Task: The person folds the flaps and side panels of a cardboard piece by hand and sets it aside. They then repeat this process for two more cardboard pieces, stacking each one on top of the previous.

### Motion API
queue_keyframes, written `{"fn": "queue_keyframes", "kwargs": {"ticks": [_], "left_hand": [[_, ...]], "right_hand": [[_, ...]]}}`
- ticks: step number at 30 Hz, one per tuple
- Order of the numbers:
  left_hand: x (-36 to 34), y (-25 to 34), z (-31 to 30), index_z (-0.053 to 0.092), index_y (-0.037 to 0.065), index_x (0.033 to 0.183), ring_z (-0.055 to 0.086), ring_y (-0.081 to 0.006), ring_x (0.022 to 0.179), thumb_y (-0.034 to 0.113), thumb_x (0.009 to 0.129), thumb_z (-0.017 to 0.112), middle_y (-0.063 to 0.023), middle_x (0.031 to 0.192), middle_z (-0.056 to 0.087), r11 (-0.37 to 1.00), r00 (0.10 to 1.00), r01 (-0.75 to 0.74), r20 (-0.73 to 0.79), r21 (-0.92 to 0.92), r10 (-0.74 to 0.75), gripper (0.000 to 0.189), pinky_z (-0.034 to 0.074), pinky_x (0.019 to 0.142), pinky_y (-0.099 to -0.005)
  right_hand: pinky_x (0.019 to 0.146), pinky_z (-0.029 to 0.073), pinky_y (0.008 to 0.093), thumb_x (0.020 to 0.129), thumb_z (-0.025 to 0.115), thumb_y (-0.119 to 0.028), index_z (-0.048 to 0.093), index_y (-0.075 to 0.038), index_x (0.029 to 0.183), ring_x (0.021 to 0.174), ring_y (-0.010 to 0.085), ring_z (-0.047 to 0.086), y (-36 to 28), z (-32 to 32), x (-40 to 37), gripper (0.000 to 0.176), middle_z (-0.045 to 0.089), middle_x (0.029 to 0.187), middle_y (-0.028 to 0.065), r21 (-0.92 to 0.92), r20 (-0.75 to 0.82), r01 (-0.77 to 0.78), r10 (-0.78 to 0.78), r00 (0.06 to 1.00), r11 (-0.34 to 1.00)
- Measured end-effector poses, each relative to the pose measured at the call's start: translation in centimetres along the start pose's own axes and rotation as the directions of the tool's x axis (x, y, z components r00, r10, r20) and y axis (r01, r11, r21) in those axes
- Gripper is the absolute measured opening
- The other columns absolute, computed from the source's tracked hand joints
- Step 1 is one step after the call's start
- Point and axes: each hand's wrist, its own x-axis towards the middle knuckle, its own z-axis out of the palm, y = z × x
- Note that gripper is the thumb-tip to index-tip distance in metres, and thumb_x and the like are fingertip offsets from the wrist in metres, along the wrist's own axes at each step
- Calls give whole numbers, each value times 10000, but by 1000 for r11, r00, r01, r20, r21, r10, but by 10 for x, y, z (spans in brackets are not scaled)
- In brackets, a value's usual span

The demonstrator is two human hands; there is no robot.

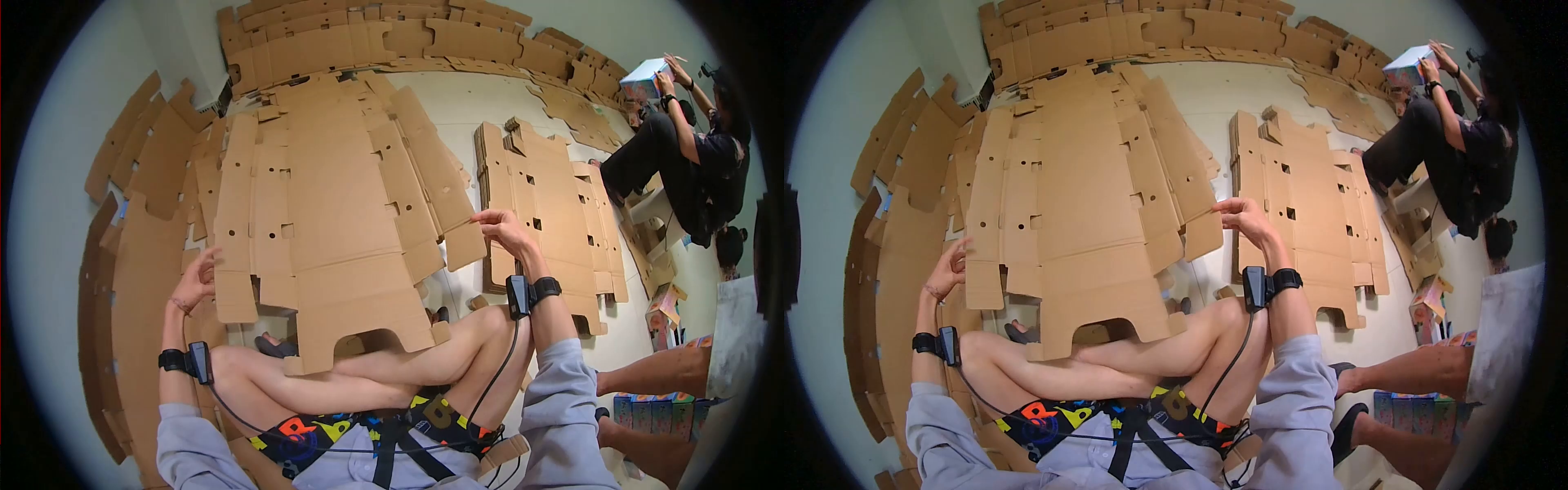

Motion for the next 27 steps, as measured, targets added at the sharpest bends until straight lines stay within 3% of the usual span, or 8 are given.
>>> {"fn": "queue_keyframes", "kwargs": {"ticks": [3,9,10,14,17,23,24,27], "left_hand": [[12,-20,-25,342,138,1403,587,-158,993,-40,692,591,-74,1058,630,912,978,21,179,410,-103,774,484,790,-265],[20,14,29,416,32,1336,613,-165,932,39,799,620,-99,996,640,956,910,282,-295,-79,-292,575,518,735,-329],[31,-7,25,437,-17,1299,639,-164,782,74,796,644,-113,964,642,968,893,241,-375,-65,-248,552,527,560,-316],[60,-57,10,599,-21,1071,611,-152,603,127,738,664,-84,796,648,902,811,428,-419,-52,-409,370,451,366,-268],[54,-39,22,656,-26,880,605,-148,601,153,692,644,-72,711,634,924,852,378,-412,60,-322,260,463,425,-286],[76,-31,50,629,-33,633,623,-311,635,236,583,646,-203,618,610,876,842,244,-540,416,22,274,475,628,-393],[73,-7,63,641,-25,877,617,-400,799,184,626,617,-274,843,630,796,833,403,-540,451,-115,327,480,719,-425],[94,-52,77,500,9,1202,546,-447,1013,103,684,556,-293,1113,561,861,796,103,-560,498,229,529,439,859,-455]], "right_hand": [[753,511,256,841,648,-111,597,-16,956,789,119,604,-18,12,-3,157,598,881,38,-75,-35,41,-43,998,996],[574,535,271,782,723,-200,558,-16,863,718,149,618,-23,34,35,261,604,835,104,-232,-351,-33,-52,935,972],[539,531,275,756,736,-201,571,17,940,668,176,630,-16,39,43,330,617,852,154,-289,-450,-16,-121,885,957],[587,536,340,713,712,-203,644,49,930,671,264,664,12,33,68,340,662,745,202,-417,-475,-175,-49,878,892],[659,530,406,660,682,-252,655,50,856,703,351,660,24,37,77,361,649,699,227,-723,-430,-214,-185,884,657],[763,491,479,663,605,-298,624,11,820,842,419,620,-23,85,59,347,637,832,264,-822,-365,-185,-250,896,538],[762,491,482,665,608,-306,622,10,824,846,421,617,-23,89,59,354,634,836,270,-826,-360,-172,-267,894,537],[791,471,502,739,545,-224,530,46,1008,875,464,586,-10,103,63,382,603,873,323,-823,-328,-100,-324,887,560]]}}
